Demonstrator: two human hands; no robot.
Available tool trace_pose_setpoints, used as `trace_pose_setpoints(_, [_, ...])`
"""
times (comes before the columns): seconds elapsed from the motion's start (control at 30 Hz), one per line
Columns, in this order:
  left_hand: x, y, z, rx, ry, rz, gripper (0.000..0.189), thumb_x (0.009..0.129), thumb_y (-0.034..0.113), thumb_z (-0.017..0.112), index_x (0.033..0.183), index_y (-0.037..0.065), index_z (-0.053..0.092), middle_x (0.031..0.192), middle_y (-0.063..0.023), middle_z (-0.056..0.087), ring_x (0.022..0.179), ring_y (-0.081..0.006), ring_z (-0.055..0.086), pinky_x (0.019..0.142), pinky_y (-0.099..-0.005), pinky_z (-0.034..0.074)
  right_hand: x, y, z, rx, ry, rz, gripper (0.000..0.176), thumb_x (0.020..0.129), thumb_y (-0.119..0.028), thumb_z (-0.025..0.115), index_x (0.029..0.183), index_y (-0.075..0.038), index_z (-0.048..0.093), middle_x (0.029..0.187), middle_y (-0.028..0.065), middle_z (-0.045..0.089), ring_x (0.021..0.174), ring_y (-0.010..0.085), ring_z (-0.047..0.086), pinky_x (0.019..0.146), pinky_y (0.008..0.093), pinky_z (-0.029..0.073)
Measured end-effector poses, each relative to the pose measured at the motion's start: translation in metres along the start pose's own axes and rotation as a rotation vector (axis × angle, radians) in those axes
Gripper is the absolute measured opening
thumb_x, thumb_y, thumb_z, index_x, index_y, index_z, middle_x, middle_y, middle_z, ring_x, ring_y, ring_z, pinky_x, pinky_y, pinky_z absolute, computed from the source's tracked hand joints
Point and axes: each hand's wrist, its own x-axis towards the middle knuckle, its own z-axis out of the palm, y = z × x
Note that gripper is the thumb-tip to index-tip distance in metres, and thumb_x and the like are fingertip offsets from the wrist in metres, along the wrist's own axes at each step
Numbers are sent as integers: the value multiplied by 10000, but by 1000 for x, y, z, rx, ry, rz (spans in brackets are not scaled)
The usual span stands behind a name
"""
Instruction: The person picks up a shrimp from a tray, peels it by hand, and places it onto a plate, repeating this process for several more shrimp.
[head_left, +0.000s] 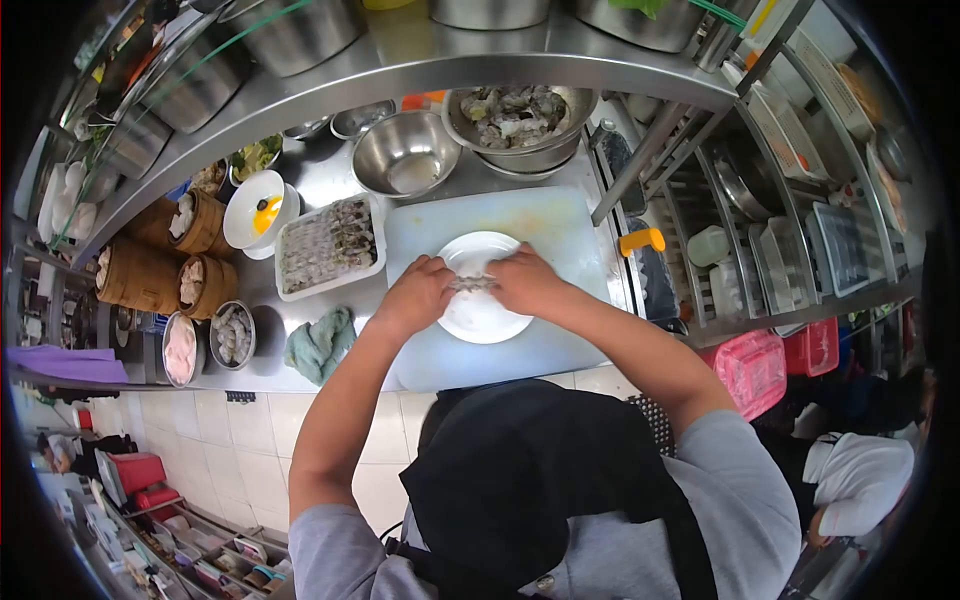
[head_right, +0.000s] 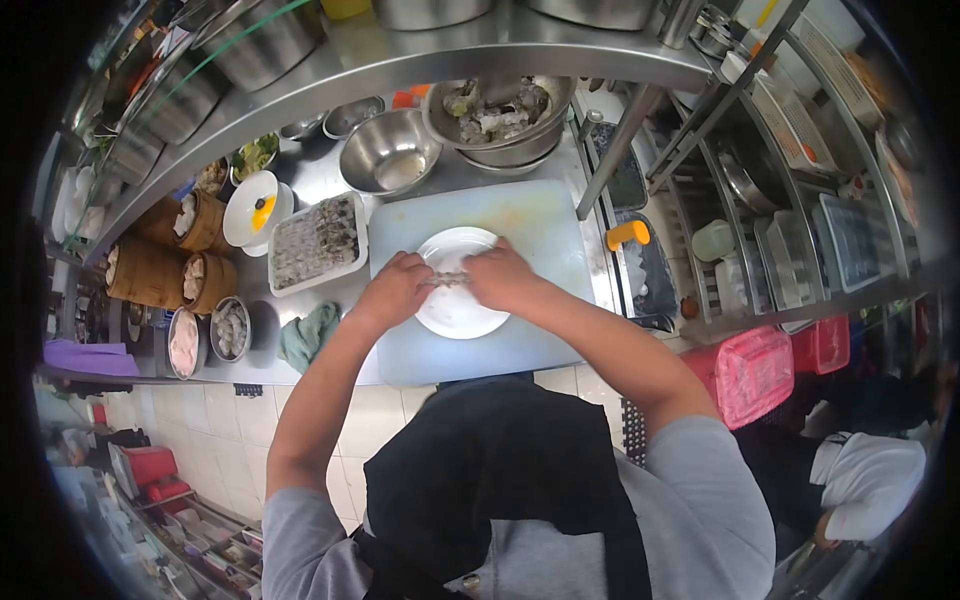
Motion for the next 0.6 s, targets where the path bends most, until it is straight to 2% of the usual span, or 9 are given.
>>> trace_pose_setpoints(0.07, [-4,-10,12,59,90,121,171,870,114,680,1020,37,706,1066,-145,670,1091,-356,607,1030,-446,482,-16,17,-3,-98,-75,31,123,903,-196,630,944,-93,683,861,121,729,856,293,700,971,428,412])
trace_pose_setpoints(0.13, [0,-7,7,146,-75,90,180,897,94,570,1007,19,691,1128,-161,678,1193,-324,606,1188,-428,387,-27,17,-8,1,-5,34,98,891,-177,626,890,-88,667,812,120,713,835,288,695,949,416,410])
trace_pose_setpoints(0.2, [-2,-3,3,90,-39,99,185,855,84,572,970,3,692,1106,-161,676,1172,-320,607,1147,-428,411,-25,15,-6,-3,53,29,86,868,-163,631,863,-84,664,769,121,706,788,287,677,940,404,418])
trace_pose_setpoints(0.23, [-4,-5,3,89,-28,75,185,855,84,572,970,3,692,1106,-161,676,1172,-320,607,1147,-428,411,-20,10,-10,-4,42,5,86,868,-163,631,863,-84,664,769,121,706,788,287,677,940,404,418])
trace_pose_setpoints(0.3, [-9,-11,1,48,35,112,157,881,145,645,974,25,686,1071,-135,649,1126,-348,586,1059,-428,459,-13,-2,-24,-99,60,22,85,849,-162,635,841,-82,662,726,126,694,746,295,654,927,390,428])
trace_pose_setpoints(0.37, [-21,-14,-23,-10,51,81,182,875,148,659,1013,33,694,1093,-140,652,1135,-354,585,1050,-439,470,3,-21,-39,-76,57,9,88,837,-160,635,835,-75,657,717,134,691,732,304,640,920,390,433])
trace_pose_setpoints(0.47, [-63,-39,-66,-153,289,-54,238,855,88,696,1091,58,700,1135,-167,665,1132,-387,606,993,-465,514,44,-65,-53,74,154,-111,65,819,-154,682,823,-97,653,705,97,675,731,321,606,883,401,441])
trace_pose_setpoints(0.53, [-92,-59,-107,-237,356,-144,241,853,61,691,1093,46,693,1101,-173,682,1104,-398,621,983,-458,514,82,-96,-48,170,168,-178,69,825,-162,685,826,-101,654,707,101,675,727,331,599,874,404,445])
trace_pose_setpoints(0.6, [-117,-90,-134,-237,327,-247,222,852,53,683,1074,42,693,1078,-171,696,1093,-406,625,974,-457,510,119,-128,-34,218,124,-178,66,832,-167,677,824,-104,656,721,111,683,741,326,612,885,402,437])
